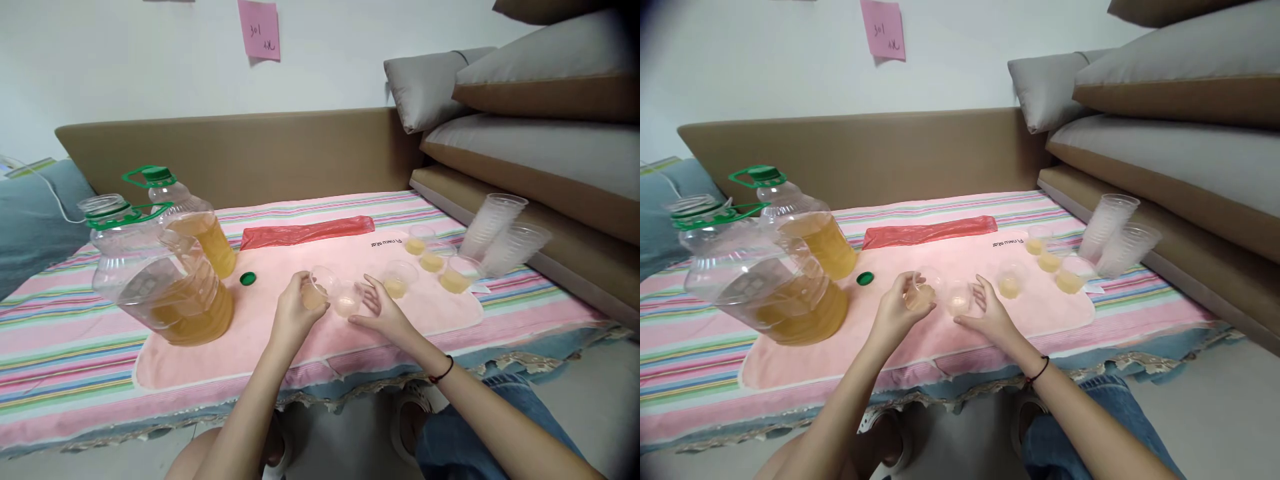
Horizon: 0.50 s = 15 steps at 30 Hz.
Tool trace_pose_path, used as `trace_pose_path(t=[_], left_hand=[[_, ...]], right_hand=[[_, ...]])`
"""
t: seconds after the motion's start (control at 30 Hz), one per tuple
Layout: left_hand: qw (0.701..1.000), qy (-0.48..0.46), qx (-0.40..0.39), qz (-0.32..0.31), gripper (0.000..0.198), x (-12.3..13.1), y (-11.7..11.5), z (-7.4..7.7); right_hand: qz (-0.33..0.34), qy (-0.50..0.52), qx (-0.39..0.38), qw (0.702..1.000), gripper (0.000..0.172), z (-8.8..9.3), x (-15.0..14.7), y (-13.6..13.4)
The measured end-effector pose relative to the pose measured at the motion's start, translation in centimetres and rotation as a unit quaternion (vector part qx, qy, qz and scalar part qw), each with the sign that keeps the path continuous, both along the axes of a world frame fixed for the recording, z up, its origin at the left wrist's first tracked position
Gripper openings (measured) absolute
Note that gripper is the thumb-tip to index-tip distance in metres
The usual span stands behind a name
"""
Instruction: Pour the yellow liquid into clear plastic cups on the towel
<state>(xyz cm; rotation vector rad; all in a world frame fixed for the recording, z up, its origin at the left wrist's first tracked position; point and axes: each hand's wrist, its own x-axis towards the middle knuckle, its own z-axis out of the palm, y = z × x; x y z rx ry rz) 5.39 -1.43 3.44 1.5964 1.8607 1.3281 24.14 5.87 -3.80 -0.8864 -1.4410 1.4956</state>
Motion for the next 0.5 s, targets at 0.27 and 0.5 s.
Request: trace_pose_path(t=[0.27,0.5], left_hand=[[0.996,0.082,-0.013,0.017,0.042,-0.07,0.29,-0.95],[0.991,0.128,0.004,0.034,0.040,-0.21,0.49,-0.96]], right_hand=[[0.006,0.010,-0.005,1.000,0.087,-0.22,-0.49,-0.35],[-0.007,0.007,0.010,1.000,0.070,-0.33,-0.74,-0.33]])
